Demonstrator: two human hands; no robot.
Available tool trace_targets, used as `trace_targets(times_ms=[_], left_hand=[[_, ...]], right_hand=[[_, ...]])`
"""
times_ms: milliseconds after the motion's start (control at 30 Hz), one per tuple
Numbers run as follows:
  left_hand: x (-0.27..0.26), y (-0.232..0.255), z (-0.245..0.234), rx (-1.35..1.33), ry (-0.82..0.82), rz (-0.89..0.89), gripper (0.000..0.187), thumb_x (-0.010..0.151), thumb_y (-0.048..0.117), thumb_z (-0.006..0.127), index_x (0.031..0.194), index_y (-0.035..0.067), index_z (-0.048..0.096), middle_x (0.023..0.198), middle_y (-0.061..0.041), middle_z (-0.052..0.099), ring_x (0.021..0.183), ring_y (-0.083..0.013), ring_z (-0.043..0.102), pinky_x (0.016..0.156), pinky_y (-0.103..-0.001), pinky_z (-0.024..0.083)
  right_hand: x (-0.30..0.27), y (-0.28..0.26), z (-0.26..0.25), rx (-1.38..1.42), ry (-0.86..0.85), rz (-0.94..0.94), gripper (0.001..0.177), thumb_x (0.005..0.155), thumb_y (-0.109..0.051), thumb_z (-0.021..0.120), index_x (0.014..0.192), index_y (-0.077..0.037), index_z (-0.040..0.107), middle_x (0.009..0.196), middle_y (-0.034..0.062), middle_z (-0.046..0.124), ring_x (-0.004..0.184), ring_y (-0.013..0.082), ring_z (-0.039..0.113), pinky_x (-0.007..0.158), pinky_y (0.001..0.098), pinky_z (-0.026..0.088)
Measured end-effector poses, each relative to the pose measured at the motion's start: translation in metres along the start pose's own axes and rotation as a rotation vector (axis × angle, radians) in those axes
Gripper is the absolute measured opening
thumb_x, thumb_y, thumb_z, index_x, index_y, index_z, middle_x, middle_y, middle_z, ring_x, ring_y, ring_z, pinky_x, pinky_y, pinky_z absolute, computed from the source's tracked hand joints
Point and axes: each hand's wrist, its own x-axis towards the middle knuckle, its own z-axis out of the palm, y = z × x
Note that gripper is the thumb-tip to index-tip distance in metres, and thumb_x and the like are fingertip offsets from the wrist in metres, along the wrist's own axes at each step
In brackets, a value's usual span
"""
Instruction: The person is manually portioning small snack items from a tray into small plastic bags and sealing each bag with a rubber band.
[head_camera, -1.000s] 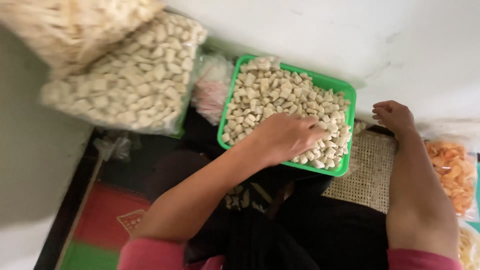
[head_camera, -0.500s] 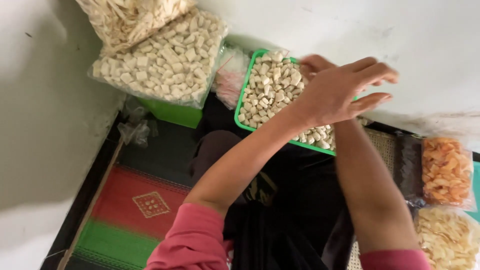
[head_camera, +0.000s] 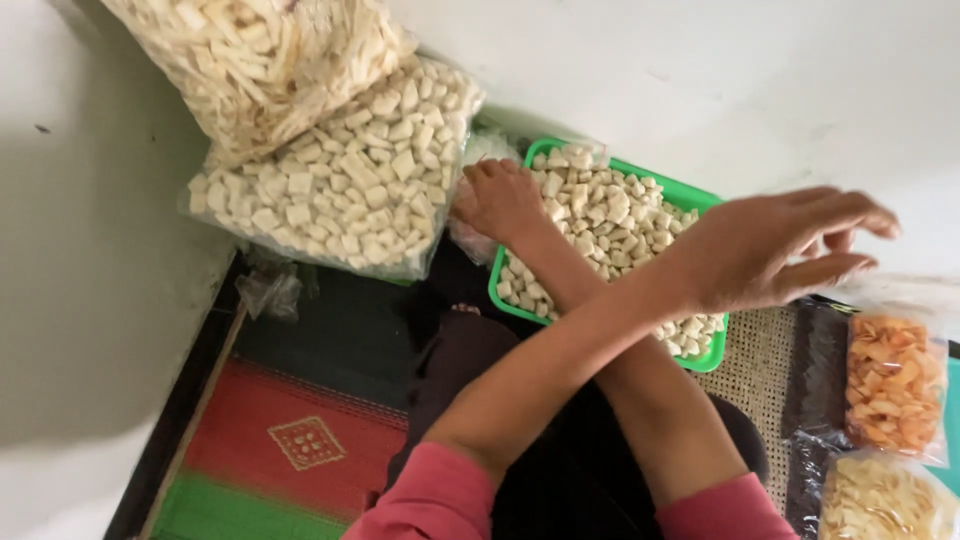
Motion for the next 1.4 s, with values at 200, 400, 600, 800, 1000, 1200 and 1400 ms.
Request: trace_targets(times_ms=[200, 400, 600, 800, 1000, 1200, 1400], left_hand=[[-0.021, 0.02, -0.02, -0.023, -0.061, -0.071, 0.03, 0.103, 0.032, 0.059, 0.132, 0.026, 0.053, 0.119, 0.002, 0.076, 0.069, -0.0038, 0.073, 0.053, -0.011, 0.059], [-0.025, 0.044, -0.044, -0.079, -0.031, -0.111, 0.029, 0.104, 0.037, 0.058, 0.132, 0.031, 0.053, 0.12, 0.009, 0.075, 0.069, -0.0026, 0.069, 0.056, -0.018, 0.048], [-0.021, 0.015, -0.041, -0.033, 0.011, -0.031, 0.028, 0.104, 0.026, 0.063, 0.13, 0.026, 0.054, 0.111, 0.0, 0.076, 0.065, -0.0045, 0.066, 0.05, -0.012, 0.051], [-0.018, 0.009, -0.08, 0.041, 0.128, -0.102, 0.03, 0.098, 0.012, 0.069, 0.125, 0.018, 0.058, 0.119, -0.003, 0.073, 0.086, -0.009, 0.073, 0.066, -0.016, 0.062], [-0.034, -0.01, -0.105, 0.284, 0.405, -0.224, 0.032, 0.094, 0.022, 0.069, 0.125, 0.021, 0.063, 0.111, -0.003, 0.071, 0.105, -0.0238, 0.071, 0.1, -0.036, 0.055], [-0.043, 0.0, -0.116, -0.014, 0.268, -0.674, 0.109, 0.084, 0.075, 0.068, 0.159, 0.006, 0.029, 0.146, -0.031, 0.05, 0.134, -0.0492, 0.052, 0.112, -0.065, 0.039], [-0.057, -0.029, -0.068, -0.524, 0.172, -0.961, 0.067, 0.091, 0.031, 0.083, 0.145, 0.002, 0.055, 0.11, -0.009, 0.065, 0.106, -0.0229, 0.068, 0.093, -0.041, 0.057]], right_hand=[[0.002, -0.011, 0.004, -0.043, 0.05, -0.004, 0.025, 0.085, -0.028, 0.067, 0.101, -0.01, 0.074, 0.102, 0.011, 0.072, 0.097, 0.0347, 0.066, 0.086, 0.0478, 0.048], [-0.001, -0.006, 0.011, -0.133, 0.178, -0.058, 0.017, 0.089, -0.019, 0.063, 0.1, -0.01, 0.072, 0.095, 0.0078, 0.073, 0.091, 0.0295, 0.068, 0.085, 0.0426, 0.047], [-0.004, 0.003, -0.04, 0.262, 0.047, 0.062, 0.015, 0.096, -0.021, 0.059, 0.097, -0.009, 0.069, 0.083, 0.009, 0.073, 0.066, 0.031, 0.066, 0.065, 0.044, 0.053], [-0.032, 0.035, -0.102, 0.803, 0.083, 0.244, 0.015, 0.102, -0.026, 0.061, 0.109, -0.014, 0.066, 0.099, 0.0005, 0.07, 0.08, 0.0127, 0.061, 0.073, 0.0282, 0.052], [-0.097, 0.101, -0.125, 1.293, 0.218, 0.223, 0.014, 0.104, -0.013, 0.061, 0.114, -0.003, 0.064, 0.088, 0.0048, 0.063, 0.076, 0.0145, 0.061, 0.074, 0.0281, 0.052], [-0.171, 0.145, -0.137, 1.754, 0.388, 0.204, 0.013, 0.106, -0.006, 0.057, 0.116, 0.002, 0.06, 0.083, 0.0086, 0.054, 0.073, 0.0164, 0.054, 0.072, 0.0284, 0.047], [-0.202, 0.173, -0.106, 1.937, 0.476, 0.373, 0.012, 0.106, -0.011, 0.058, 0.116, -0.004, 0.059, 0.109, 0.02, 0.071, 0.098, 0.0227, 0.073, 0.086, 0.036, 0.061]])
